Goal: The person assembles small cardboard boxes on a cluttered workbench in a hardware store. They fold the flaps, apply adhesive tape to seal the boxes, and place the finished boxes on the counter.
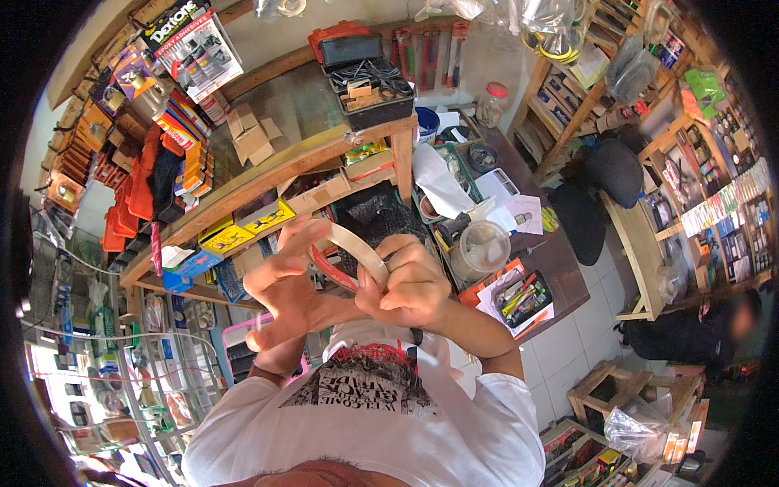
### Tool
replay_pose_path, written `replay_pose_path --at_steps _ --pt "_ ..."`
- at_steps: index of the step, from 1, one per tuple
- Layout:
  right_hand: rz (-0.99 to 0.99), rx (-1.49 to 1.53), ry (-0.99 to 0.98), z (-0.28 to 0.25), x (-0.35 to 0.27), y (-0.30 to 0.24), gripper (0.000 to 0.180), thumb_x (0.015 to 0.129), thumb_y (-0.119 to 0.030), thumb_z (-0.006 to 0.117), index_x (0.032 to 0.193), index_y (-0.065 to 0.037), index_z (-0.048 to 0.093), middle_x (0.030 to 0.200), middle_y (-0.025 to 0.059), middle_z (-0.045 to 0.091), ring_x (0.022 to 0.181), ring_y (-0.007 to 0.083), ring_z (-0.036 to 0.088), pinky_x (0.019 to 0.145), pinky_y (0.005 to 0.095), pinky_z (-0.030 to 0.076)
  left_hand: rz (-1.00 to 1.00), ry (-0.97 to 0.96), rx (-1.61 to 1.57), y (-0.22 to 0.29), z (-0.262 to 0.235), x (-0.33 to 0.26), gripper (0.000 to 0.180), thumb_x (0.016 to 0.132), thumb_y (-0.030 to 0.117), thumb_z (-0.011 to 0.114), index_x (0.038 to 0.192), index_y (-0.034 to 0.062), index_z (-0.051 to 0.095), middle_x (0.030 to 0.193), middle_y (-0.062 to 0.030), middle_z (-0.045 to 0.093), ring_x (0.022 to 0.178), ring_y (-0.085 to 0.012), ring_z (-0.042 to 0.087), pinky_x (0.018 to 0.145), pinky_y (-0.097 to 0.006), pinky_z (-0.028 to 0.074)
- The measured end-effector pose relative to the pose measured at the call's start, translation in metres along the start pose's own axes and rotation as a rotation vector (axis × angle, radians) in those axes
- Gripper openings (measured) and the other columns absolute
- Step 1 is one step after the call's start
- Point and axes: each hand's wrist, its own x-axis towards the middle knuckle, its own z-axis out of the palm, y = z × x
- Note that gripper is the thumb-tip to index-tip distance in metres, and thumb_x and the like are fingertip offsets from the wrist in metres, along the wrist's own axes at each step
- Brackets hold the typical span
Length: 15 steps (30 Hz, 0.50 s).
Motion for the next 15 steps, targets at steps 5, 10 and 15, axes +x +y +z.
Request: replay_pose_path --at_steps 5,10,15 --pt "-0.018 -0.11 0.123 0.005 0.003 -0.006 0.047 0.074 0.003 0.085 0.104 -0.018 0.056 0.09 -0.0011 0.06 0.084 0.0207 0.055 0.075 0.0399 0.055 0.023 0.109 0.103 -0.018 -0.008 -0.019 0.08 0.063 0.024 0.103 0.12 0.0115 0.048 0.127 -0.0298 0.067 0.12 -0.0376 0.067 0.115 -0.06 0.036" --pt "-0.015 -0.244 -0.028 -0.005 0.009 -0.012 0.056 0.074 -0.003 0.087 0.119 -0.023 0.061 0.108 -0.0011 0.065 0.094 0.0209 0.054 0.077 0.0385 0.052 0.0 0.012 0.051 -0.013 -0.01 -0.022 0.094 0.057 0.012 0.104 0.129 0.0139 0.043 0.133 -0.0296 0.063 0.115 -0.0388 0.069 0.111 -0.06 0.041" --pt "-0.024 -0.347 -0.069 -0.012 0.003 -0.02 0.073 0.073 -0.002 0.087 0.13 -0.028 0.051 0.114 -0.0027 0.06 0.099 0.0216 0.052 0.079 0.0398 0.053 0.065 -0.024 0.106 -0.003 -0.002 -0.01 0.098 0.057 0.012 0.104 0.131 0.0184 0.041 0.132 -0.0273 0.061 0.115 -0.0394 0.069 0.109 -0.06 0.042"
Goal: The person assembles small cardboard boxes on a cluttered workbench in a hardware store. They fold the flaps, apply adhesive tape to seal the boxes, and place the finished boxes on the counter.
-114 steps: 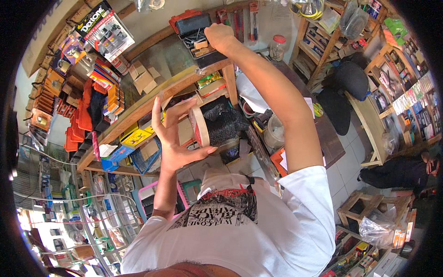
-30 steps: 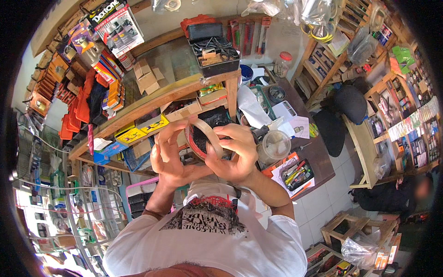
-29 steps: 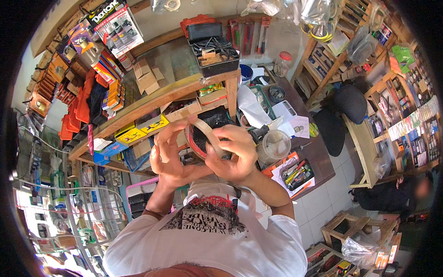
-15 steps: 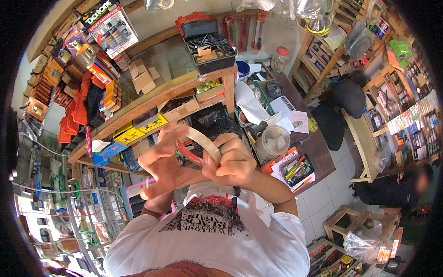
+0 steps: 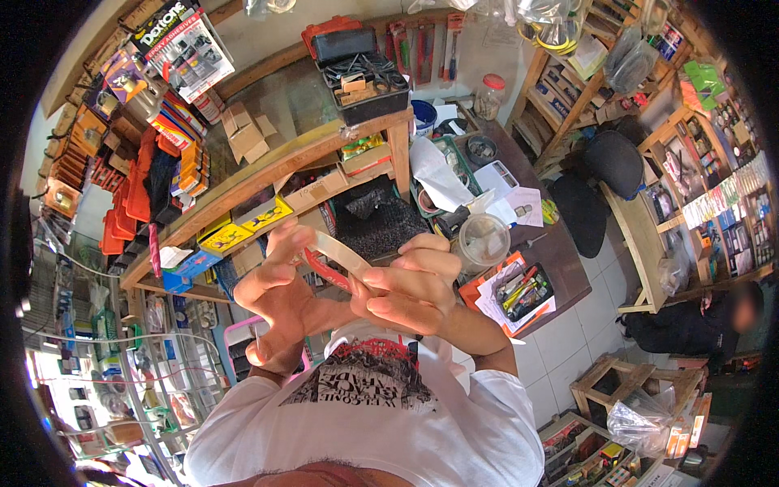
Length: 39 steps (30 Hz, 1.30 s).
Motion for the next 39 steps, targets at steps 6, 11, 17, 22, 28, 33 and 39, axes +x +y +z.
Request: replay_pose_path --at_steps 6,11,17,22,28,33,39 --pt "0.062 0.069 -0.009 -0.005 0.008 0.0 0.058 0.072 -0.003 0.087 0.11 -0.027 0.051 0.103 -0.0079 0.059 0.096 0.0194 0.049 0.079 0.0393 0.049 0.072 0.021 0.065 0.007 0.008 0.013 0.102 0.057 0.012 0.104 0.135 0.0238 0.038 0.132 -0.0245 0.059 0.115 -0.0402 0.069 0.106 -0.061 0.044" --pt "-0.062 0.116 0.052 0.0 -0.01 0.011 0.053 0.072 -0.004 0.087 0.103 -0.027 0.051 0.097 -0.009 0.056 0.087 0.0168 0.048 0.077 0.0392 0.048 0.086 0.042 0.09 0.009 0.01 0.016 0.106 0.057 0.012 0.103 0.137 0.0283 0.036 0.131 -0.0221 0.058 0.114 -0.0409 0.068 0.104 -0.061 0.045" --pt "0.058 -0.005 -0.113 -0.015 0.01 -0.005 0.07 0.077 -0.005 0.086 0.126 -0.032 0.044 0.113 -0.0078 0.055 0.104 0.0186 0.048 0.09 0.0416 0.049 0.101 0.059 0.106 0.01 0.011 0.016 0.111 0.056 0.011 0.103 0.141 0.0337 0.034 0.131 -0.0193 0.056 0.114 -0.0417 0.068 0.102 -0.061 0.046" --pt "0.003 -0.062 -0.055 -0.013 -0.004 0.0 0.072 0.076 -0.008 0.087 0.13 -0.035 0.047 0.12 -0.0094 0.056 0.11 0.0202 0.048 0.094 0.0431 0.048 0.109 0.075 0.108 0.01 0.013 0.019 0.116 0.056 0.011 0.103 0.143 0.0383 0.032 0.13 -0.017 0.054 0.114 -0.0423 0.068 0.1 -0.062 0.047" --pt "-0.054 0.034 0.064 -0.008 0.0 0.009 0.063 0.077 -0.012 0.089 0.125 -0.028 0.052 0.115 -0.0059 0.067 0.104 0.0218 0.055 0.087 0.0436 0.048 0.117 0.093 0.121 0.008 0.015 0.018 0.121 0.056 0.011 0.103 0.146 0.0437 0.03 0.13 -0.0142 0.052 0.114 -0.0431 0.067 0.098 -0.062 0.048" --pt "-0.003 0.25 0.05 -0.006 0.027 0.019 0.063 0.077 -0.022 0.093 0.128 -0.018 0.056 0.112 0.0029 0.077 0.098 0.0269 0.066 0.082 0.0439 0.049 0.07 0.109 0.109 0.015 0.014 0.02 0.125 0.054 0.012 0.104 0.147 0.0467 0.029 0.13 -0.012 0.05 0.114 -0.0457 0.066 0.093 -0.061 0.05" --pt "-0.098 0.196 -0.16 -0.026 0.041 0.032 0.065 0.076 -0.025 0.093 0.128 -0.017 0.055 0.103 -0.0026 0.081 0.097 0.0258 0.07 0.083 0.0431 0.047 0.07 0.173 0.099 0.017 0.021 0.021 0.126 0.051 0.009 0.104 0.147 0.0438 0.03 0.131 -0.0128 0.049 0.111 -0.0467 0.066 0.088 -0.058 0.053"
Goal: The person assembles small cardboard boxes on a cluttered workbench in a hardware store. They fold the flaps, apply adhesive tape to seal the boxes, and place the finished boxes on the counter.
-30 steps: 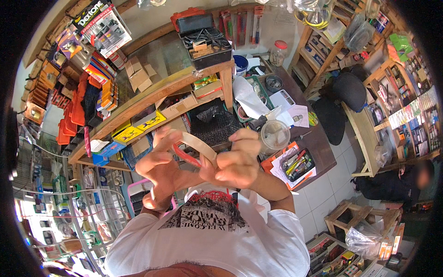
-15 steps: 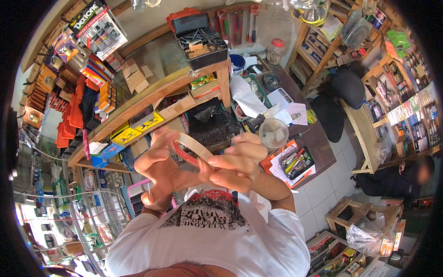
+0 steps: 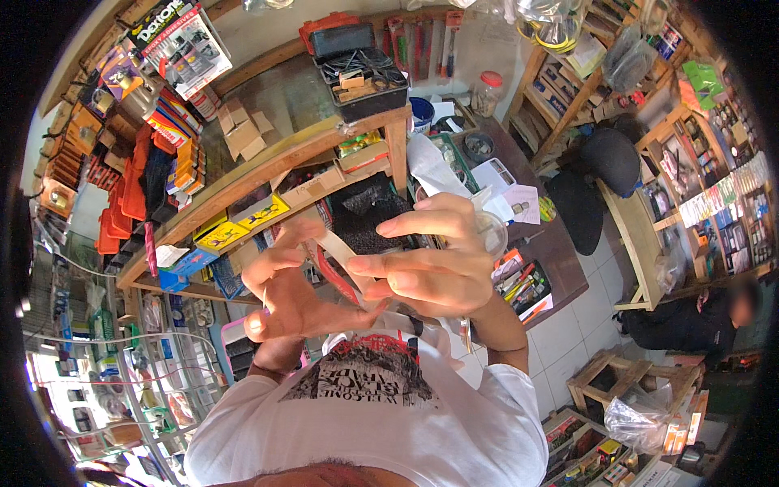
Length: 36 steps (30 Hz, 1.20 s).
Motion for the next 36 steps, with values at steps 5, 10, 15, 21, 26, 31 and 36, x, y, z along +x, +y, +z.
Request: replay_pose_path --at_steps 5,10,15,21,26,31,36 --pt "0.081 0.031 0.008 -0.003 0.003 -0.001 0.057 0.074 -0.02 0.093 0.12 -0.019 0.058 0.099 -0.0057 0.081 0.095 0.0216 0.07 0.088 0.042 0.046 0.015 0.021 -0.041 0.0 0.008 0.008 0.122 0.051 0.006 0.103 0.146 0.0294 0.029 0.13 -0.0169 0.048 0.114 -0.0458 0.065 0.083 -0.055 0.059" --pt "0.066 -0.089 0.03 0.004 -0.003 -0.001 0.045 0.074 -0.018 0.092 0.102 -0.019 0.057 0.098 -0.0056 0.081 0.084 0.0176 0.061 0.089 0.0394 0.046 -0.036 -0.053 -0.071 -0.003 -0.001 0.008 0.116 0.055 0.007 0.102 0.144 0.0176 0.028 0.132 -0.0226 0.047 0.117 -0.044 0.064 0.089 -0.055 0.06" --pt "0.099 -0.171 0.015 0.015 -0.008 0.003 0.052 0.078 -0.007 0.09 0.102 -0.019 0.044 0.093 -0.0056 0.08 0.079 0.0192 0.049 0.085 0.0392 0.043 -0.168 -0.069 -0.044 -0.003 -0.003 0.006 0.111 0.058 0.01 0.101 0.14 0.0131 0.026 0.137 -0.0255 0.045 0.123 -0.0417 0.06 0.098 -0.052 0.058" --pt "0.136 -0.199 -0.03 0.026 -0.006 0.01 0.036 0.078 -0.002 0.084 0.087 -0.015 0.052 0.097 -0.0019 0.08 0.081 0.0205 0.05 0.08 0.0385 0.039 -0.305 -0.092 -0.003 -0.008 -0.008 -0.002 0.11 0.058 0.009 0.099 0.137 0.0142 0.024 0.136 -0.0244 0.045 0.128 -0.0379 0.055 0.102 -0.051 0.052" --pt "0.162 -0.246 -0.122 0.028 -0.001 0.012 0.033 0.072 0.001 0.086 0.074 -0.013 0.056 0.094 -0.0034 0.079 0.082 0.0228 0.049 0.078 0.0373 0.039 -0.35 -0.105 0.033 -0.016 -0.013 -0.008 0.106 0.059 0.009 0.099 0.134 0.0138 0.024 0.135 -0.023 0.043 0.129 -0.0372 0.053 0.104 -0.051 0.05" --pt "0.171 -0.28 -0.242 0.024 0.013 0.016 0.019 0.067 0.0 0.081 0.077 -0.014 0.075 0.096 -0.0091 0.077 0.085 0.0221 0.048 0.082 0.0377 0.039 -0.463 -0.074 -0.03 -0.03 -0.019 -0.014 0.105 0.059 0.01 0.099 0.132 0.0131 0.024 0.132 -0.0197 0.042 0.128 -0.0348 0.052 0.107 -0.049 0.049" --pt "0.182 -0.273 -0.27 0.028 0.028 0.02 0.017 0.078 0.0 0.079 0.085 -0.014 0.078 0.095 -0.007 0.076 0.098 0.022 0.056 0.099 0.042 0.042 -0.493 -0.01 0.0 -0.045 -0.029 -0.015 0.107 0.059 0.012 0.099 0.134 0.0115 0.023 0.135 -0.0177 0.042 0.129 -0.0319 0.051 0.109 -0.046 0.048"
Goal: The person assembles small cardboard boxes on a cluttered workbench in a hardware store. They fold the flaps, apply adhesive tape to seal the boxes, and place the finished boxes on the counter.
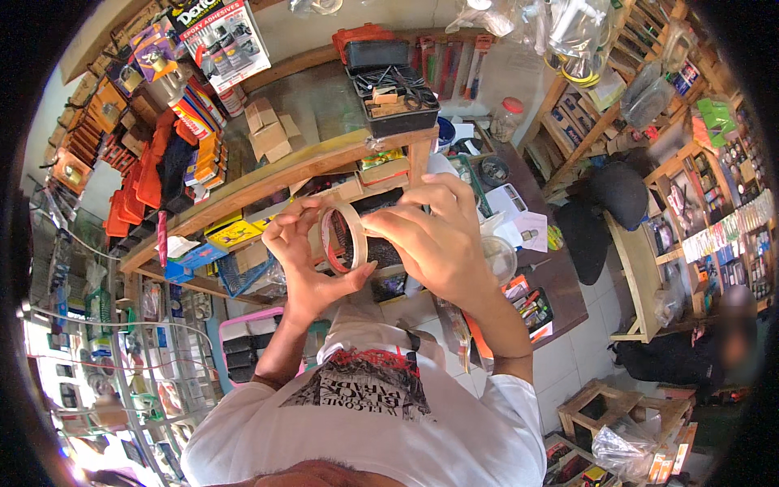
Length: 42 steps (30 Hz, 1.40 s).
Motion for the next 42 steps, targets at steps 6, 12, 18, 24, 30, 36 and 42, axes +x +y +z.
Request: replay_pose_path --at_steps 6,12,18,24,30,36,42 --pt "0.058 0.153 -0.029 0.003 0.008 -0.004 0.04 0.083 -0.018 0.08 0.119 -0.004 0.073 0.122 0.0061 0.075 0.122 0.0291 0.064 0.107 0.0512 0.043 -0.003 0.014 0.042 -0.011 -0.018 0.008 0.11 0.06 0.012 0.1 0.138 0.0104 0.022 0.142 -0.018 0.039 0.134 -0.0331 0.048 0.114 -0.047 0.044" --pt "0.379 0.417 0.09 0.027 0.008 0.003 0.041 0.085 -0.011 0.078 0.124 -0.003 0.07 0.123 0.0129 0.073 0.119 0.0313 0.064 0.106 0.0422 0.044 0.037 0.099 0.049 -0.032 -0.035 0.023 0.111 0.064 0.01 0.099 0.142 0.0127 0.021 0.147 -0.0188 0.037 0.136 -0.0339 0.048 0.116 -0.05 0.042" --pt "0.71 1.049 -0.29 0.078 0.008 0.012 0.033 0.097 -0.017 0.074 0.124 0.002 0.069 0.118 0.0112 0.074 0.104 0.0152 0.07 0.094 0.0314 0.053 0.11 0.073 0.092 -0.035 -0.041 0.031 0.115 0.064 0.011 0.1 0.146 0.017 0.019 0.153 -0.0217 0.034 0.14 -0.0421 0.048 0.115 -0.055 0.043" --pt "0.699 1.134 -0.353 0.111 0.026 0.018 0.029 0.099 -0.024 0.073 0.115 0.0 0.075 0.111 0.0092 0.076 0.101 0.0141 0.069 0.092 0.0304 0.052 0.146 0.001 0.336 -0.035 -0.06 0.047 0.116 0.067 0.017 0.1 0.149 0.0182 0.018 0.163 -0.0275 0.021 0.15 -0.045 0.035 0.123 -0.058 0.032" --pt "0.404 0.478 -0.074 0.124 0.059 0.087 0.026 0.094 -0.025 0.077 0.108 -0.003 0.076 0.106 0.0124 0.074 0.102 0.0285 0.066 0.092 0.0414 0.049 -0.113 -0.015 0.08 -0.031 -0.103 0.03 0.089 0.086 0.02 0.085 0.15 0.0118 0.024 0.166 -0.0245 0.018 0.151 -0.0414 0.034 0.124 -0.054 0.027" --pt "0.31 -0.131 -0.153 0.125 0.07 0.175 0.02 0.089 -0.019 0.077 0.108 -0.012 0.079 0.101 0.0069 0.067 0.1 0.0315 0.057 0.09 0.0455 0.042 -0.286 0.096 -0.014 -0.044 -0.144 0.01 0.047 0.099 0.013 0.067 0.14 0.0078 0.044 0.159 -0.0198 0.038 0.141 -0.0327 0.049 0.117 -0.048 0.038" --pt "0.224 -0.227 -0.271 0.126 0.061 0.193 0.022 0.085 -0.017 0.08 0.107 -0.014 0.081 0.102 0.006 0.067 0.102 0.0302 0.058 0.091 0.0436 0.046 -0.466 0.121 -0.137 -0.051 -0.156 0.012 0.038 0.106 0.028 0.061 0.136 0.0078 0.05 0.149 -0.0167 0.051 0.133 -0.0289 0.056 0.106 -0.043 0.047"
